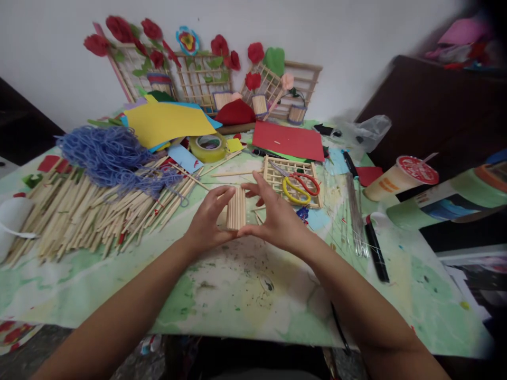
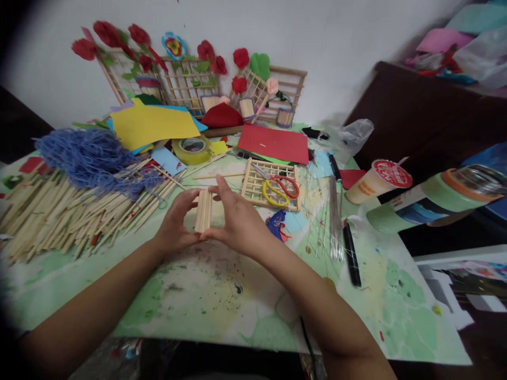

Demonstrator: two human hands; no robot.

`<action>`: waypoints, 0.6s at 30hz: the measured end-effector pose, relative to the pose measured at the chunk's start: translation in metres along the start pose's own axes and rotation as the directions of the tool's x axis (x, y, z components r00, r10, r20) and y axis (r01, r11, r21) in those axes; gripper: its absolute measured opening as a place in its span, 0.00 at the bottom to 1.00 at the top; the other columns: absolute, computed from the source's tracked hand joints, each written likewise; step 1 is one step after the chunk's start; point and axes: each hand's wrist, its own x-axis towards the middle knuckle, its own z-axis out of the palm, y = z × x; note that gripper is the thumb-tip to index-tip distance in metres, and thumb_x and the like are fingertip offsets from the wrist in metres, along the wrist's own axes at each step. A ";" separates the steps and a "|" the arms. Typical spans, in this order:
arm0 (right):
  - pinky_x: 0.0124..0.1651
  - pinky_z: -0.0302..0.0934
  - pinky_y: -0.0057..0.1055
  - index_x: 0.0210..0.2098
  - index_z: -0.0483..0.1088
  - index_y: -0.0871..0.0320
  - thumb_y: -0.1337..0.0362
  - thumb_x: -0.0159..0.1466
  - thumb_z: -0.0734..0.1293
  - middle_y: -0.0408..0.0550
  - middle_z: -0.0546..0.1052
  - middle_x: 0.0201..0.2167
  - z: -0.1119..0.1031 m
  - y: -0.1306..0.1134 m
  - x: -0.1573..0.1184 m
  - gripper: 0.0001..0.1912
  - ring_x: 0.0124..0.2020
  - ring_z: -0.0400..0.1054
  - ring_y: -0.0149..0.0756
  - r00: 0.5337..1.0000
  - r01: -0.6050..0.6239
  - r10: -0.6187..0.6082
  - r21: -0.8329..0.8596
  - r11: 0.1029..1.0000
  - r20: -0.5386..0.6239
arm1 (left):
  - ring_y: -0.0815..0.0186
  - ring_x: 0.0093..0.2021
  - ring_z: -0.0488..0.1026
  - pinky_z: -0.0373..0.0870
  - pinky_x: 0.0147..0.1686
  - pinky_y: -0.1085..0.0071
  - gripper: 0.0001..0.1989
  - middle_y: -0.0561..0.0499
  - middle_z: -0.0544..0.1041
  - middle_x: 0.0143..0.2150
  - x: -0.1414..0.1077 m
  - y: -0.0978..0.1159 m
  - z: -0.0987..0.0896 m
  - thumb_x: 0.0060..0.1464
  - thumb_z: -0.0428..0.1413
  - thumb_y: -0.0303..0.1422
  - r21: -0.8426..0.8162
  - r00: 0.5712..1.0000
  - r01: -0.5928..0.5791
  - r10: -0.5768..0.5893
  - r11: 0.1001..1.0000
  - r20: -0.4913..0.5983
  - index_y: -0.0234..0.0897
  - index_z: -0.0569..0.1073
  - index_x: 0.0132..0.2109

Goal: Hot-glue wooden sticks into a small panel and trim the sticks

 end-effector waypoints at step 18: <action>0.53 0.61 0.43 0.68 0.29 0.50 0.55 0.51 0.74 0.55 0.64 0.60 0.003 0.008 0.000 0.60 0.57 0.62 0.46 1.000 -0.007 0.007 0.014 1.000 0.012 | 0.53 0.58 0.58 0.63 0.53 0.54 0.33 0.44 0.56 0.58 0.002 0.003 0.001 0.48 0.59 0.46 0.224 0.992 0.001 -0.030 0.975 0.124 0.49 0.59 0.60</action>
